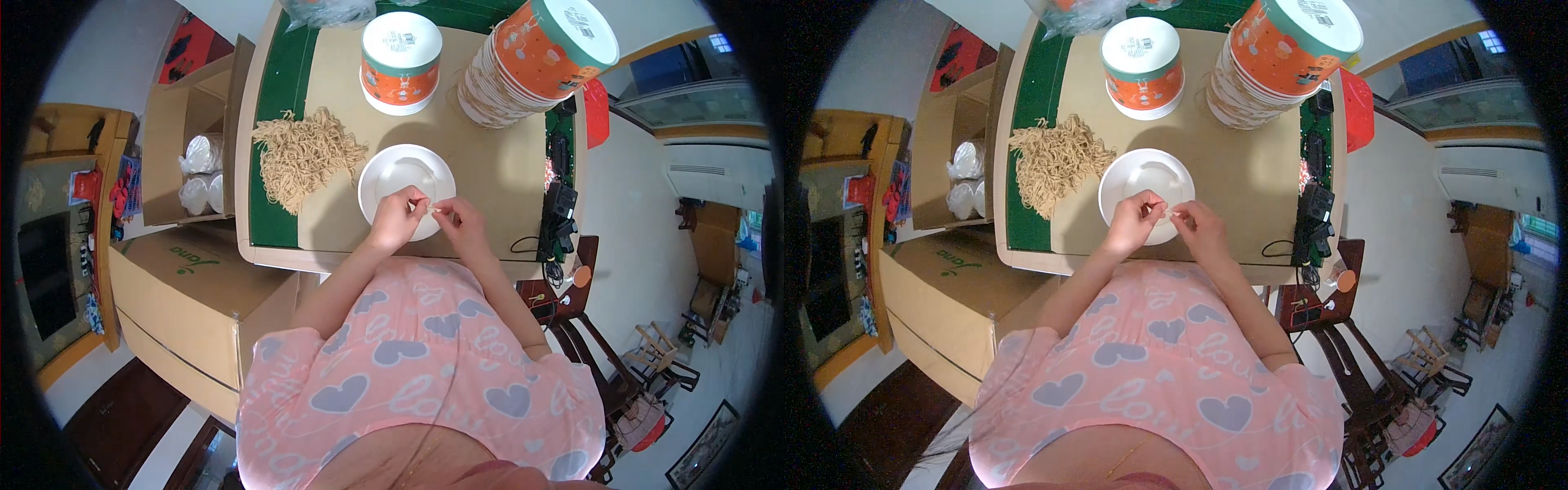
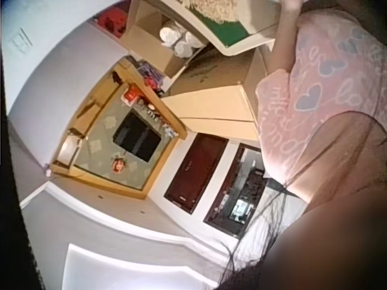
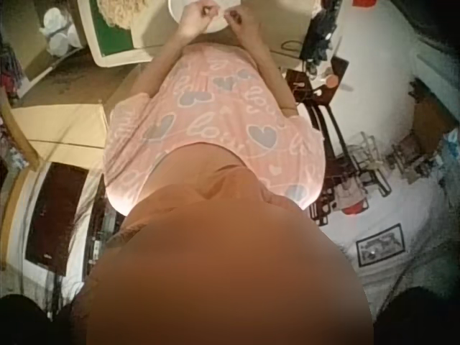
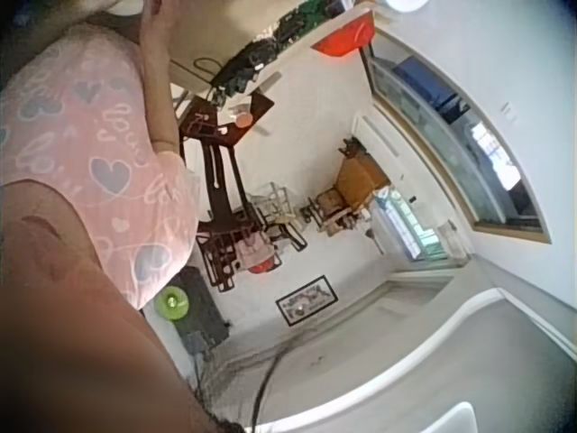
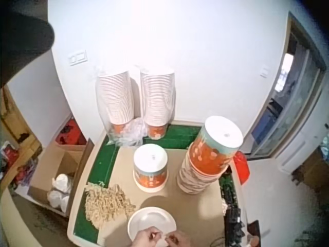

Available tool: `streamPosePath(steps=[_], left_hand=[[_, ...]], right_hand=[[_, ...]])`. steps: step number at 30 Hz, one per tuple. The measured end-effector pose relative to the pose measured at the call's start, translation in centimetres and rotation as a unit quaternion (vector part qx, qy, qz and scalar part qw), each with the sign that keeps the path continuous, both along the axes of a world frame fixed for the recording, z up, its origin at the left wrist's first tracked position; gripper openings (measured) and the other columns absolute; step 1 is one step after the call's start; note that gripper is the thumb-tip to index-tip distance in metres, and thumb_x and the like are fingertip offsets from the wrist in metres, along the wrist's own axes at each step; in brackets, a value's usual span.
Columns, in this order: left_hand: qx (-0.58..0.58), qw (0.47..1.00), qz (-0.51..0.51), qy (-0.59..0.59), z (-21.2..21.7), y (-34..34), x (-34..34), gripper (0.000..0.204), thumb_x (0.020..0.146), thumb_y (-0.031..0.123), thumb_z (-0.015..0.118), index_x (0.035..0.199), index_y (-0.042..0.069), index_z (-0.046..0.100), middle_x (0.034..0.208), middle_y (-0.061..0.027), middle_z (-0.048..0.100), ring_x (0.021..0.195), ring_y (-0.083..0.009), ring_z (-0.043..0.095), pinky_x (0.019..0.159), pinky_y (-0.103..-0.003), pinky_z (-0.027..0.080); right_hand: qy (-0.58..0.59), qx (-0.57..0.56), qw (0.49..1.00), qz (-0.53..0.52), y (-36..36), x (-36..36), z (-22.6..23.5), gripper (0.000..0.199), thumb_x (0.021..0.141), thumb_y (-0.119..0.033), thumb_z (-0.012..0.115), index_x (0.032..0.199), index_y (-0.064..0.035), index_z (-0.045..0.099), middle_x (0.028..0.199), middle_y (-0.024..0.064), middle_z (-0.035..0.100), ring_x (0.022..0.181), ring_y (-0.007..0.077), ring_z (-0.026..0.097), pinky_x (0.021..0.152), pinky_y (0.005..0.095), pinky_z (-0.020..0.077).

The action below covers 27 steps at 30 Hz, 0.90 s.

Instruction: Placing small rubber bands into paper bowls and organizing them for packaging.

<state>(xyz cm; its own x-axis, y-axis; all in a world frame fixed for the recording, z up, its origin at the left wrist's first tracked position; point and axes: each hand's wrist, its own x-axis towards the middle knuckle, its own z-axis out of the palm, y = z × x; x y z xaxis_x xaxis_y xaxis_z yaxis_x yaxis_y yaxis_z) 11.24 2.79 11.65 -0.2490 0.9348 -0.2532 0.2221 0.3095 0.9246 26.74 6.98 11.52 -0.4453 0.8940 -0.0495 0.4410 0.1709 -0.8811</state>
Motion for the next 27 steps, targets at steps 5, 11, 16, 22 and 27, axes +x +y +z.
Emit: streamPosePath(steps=[5, 11, 16, 22, 27], left_hand=[[0.022, 0.999, -0.034, -0.023, 2.1, 0.4, -0.2, 0.01, 0.082, 0.01, 0.061, 0.085, 0.002, 0.064, 0.077, -0.012, 0.066, 0.065, -0.021, 0.064, 0.061, -0.03, 0.05], [-0.008, 0.995, -0.096, 0.004, 3.3, 0.4, -0.2, 0.01, 0.08, 0.009, 0.062, 0.085, 0.002, 0.066, 0.08, -0.0121, 0.067, 0.066, -0.0221, 0.064, 0.062, -0.032, 0.05], [0.015, 0.997, -0.072, -0.013, 3.3, 0.5, 0.2, 0.009, 0.081, 0.009, 0.063, 0.085, 0.001, 0.065, 0.069, -0.0051, 0.064, 0.055, -0.0074, 0.051, 0.054, -0.025, 0.044], [0.012, 0.996, -0.08, -0.02, 3.7, 0.4, 0.2, 0.011, 0.079, 0.01, 0.064, 0.084, 0.0, 0.065, 0.068, -0.0055, 0.063, 0.057, -0.0078, 0.052, 0.055, -0.025, 0.045], [0.02, 0.996, -0.082, -0.036, 4.0, -0.1, 0.3, 0.011, 0.079, 0.01, 0.064, 0.083, 0.0, 0.065, 0.067, -0.0051, 0.063, 0.06, -0.0071, 0.052, 0.056, -0.024, 0.044]], right_hand=[[0.03, -0.089, 0.995, -0.02, 0.3, 0.1, 0.8, 0.01, 0.079, -0.009, 0.066, 0.086, -0.0047, 0.063, 0.069, 0.0011, 0.056, 0.056, 0.0077, 0.045, 0.051, 0.0238, 0.038], [0.052, -0.1, 0.993, -0.018, 1.2, 1.0, 0.7, 0.009, 0.078, -0.007, 0.066, 0.085, -0.0034, 0.062, 0.068, -0.0001, 0.056, 0.056, 0.0058, 0.045, 0.052, 0.0214, 0.0377], [0.042, -0.057, 0.997, 0.019, 1.1, 1.5, 1.6, 0.01, 0.077, -0.004, 0.065, 0.086, -0.0033, 0.061, 0.072, 0.0018, 0.056, 0.057, 0.0073, 0.048, 0.051, 0.0221, 0.0389], [0.03, -0.007, 0.998, 0.052, 0.7, 1.5, 2.6, 0.009, 0.076, -0.003, 0.065, 0.082, -0.0031, 0.059, 0.074, 0.0037, 0.052, 0.059, 0.009, 0.049, 0.053, 0.0223, 0.0399], [0.026, -0.013, 0.998, 0.054, 0.5, 1.4, 2.5, 0.01, 0.075, -0.004, 0.065, 0.082, -0.0029, 0.059, 0.075, 0.0044, 0.052, 0.06, 0.0105, 0.05, 0.054, 0.0232, 0.0407]])
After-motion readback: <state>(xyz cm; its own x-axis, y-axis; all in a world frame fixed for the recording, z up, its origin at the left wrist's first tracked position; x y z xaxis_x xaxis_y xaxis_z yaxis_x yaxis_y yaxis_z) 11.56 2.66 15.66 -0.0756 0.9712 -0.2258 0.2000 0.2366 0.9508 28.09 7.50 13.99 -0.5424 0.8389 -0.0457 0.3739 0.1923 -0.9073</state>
